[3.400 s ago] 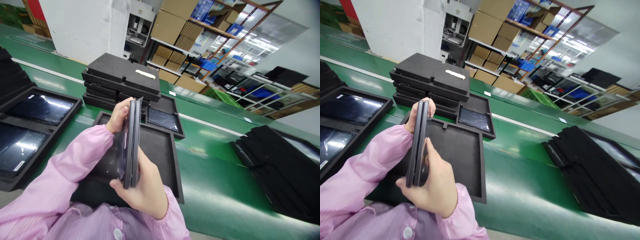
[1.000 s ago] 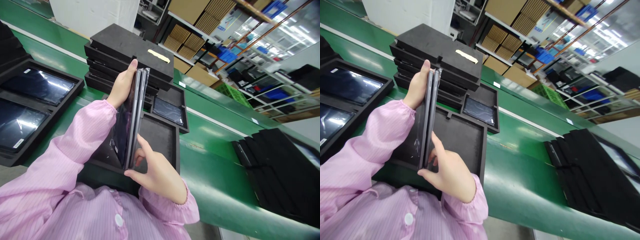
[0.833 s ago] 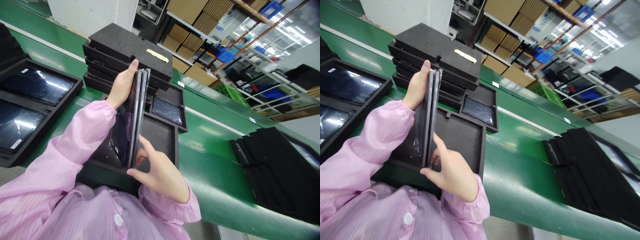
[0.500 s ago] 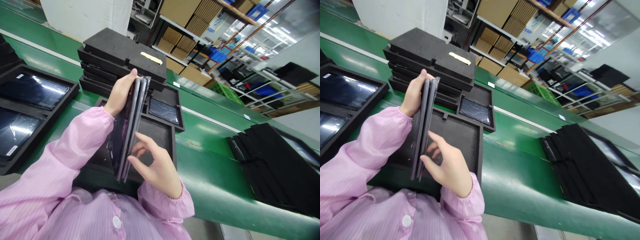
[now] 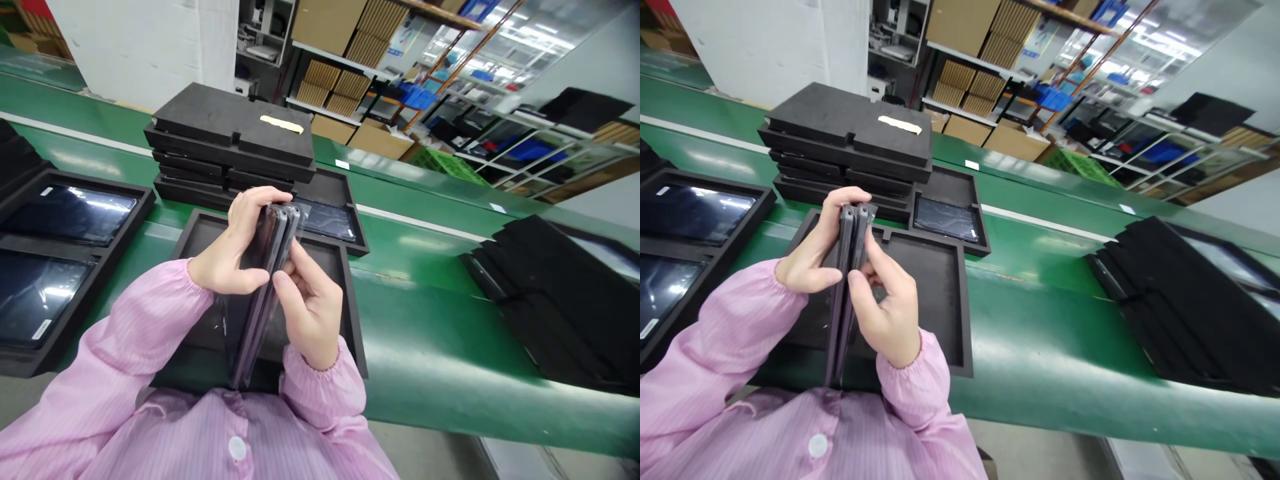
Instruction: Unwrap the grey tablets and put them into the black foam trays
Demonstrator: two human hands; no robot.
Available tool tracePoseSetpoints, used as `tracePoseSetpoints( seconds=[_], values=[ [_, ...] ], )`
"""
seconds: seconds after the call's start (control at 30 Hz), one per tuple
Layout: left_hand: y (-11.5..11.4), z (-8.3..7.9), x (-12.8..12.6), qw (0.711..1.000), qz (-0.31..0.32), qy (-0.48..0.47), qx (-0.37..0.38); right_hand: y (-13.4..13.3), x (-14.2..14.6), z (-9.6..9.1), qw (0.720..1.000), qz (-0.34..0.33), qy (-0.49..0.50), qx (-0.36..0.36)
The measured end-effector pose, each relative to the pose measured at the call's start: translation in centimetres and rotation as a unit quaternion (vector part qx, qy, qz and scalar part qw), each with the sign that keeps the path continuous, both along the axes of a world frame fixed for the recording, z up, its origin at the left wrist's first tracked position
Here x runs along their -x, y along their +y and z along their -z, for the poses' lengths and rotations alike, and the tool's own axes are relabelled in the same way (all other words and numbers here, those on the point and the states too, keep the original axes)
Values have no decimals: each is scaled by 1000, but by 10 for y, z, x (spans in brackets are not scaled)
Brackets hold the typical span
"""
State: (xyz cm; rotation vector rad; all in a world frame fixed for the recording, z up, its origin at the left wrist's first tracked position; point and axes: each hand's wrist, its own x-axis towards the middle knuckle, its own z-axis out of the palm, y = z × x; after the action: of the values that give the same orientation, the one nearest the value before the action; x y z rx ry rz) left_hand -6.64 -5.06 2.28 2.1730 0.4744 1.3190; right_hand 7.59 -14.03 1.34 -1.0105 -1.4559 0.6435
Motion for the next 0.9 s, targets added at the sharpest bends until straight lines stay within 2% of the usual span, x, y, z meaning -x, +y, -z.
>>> tracePoseSetpoints(
  seconds=[0.13, 0.37, 0.47, 0.57, 0.63, 0.7, 0.8, 0.9],
  values=[
    [-7, 0, -1, 1000, -17, 11, -9, -1, 3, -4, 998, 15, 53, -13],
    [-15, -2, -5, 999, 7, -39, 22, -4, 10, -14, 995, 64, 82, 12],
    [-20, -1, -7, 998, -9, -54, 21, -5, 15, -17, 989, 111, 96, 7],
    [-20, 2, -6, 996, -24, -76, 27, -5, 19, -16, 987, 111, 113, -17],
    [-18, 4, -1, 994, -5, -102, 43, -2, 20, -9, 991, 63, 113, -24],
    [-14, 5, 6, 987, 35, -137, 79, 7, 21, 7, 992, 2, 124, 0],
    [-9, 2, 18, 966, 94, -200, 137, 28, 26, 38, 978, -58, 148, 134],
    [-8, -1, 29, 948, 69, -272, 149, 46, 37, 62, 949, -126, 144, 252]
  ],
)
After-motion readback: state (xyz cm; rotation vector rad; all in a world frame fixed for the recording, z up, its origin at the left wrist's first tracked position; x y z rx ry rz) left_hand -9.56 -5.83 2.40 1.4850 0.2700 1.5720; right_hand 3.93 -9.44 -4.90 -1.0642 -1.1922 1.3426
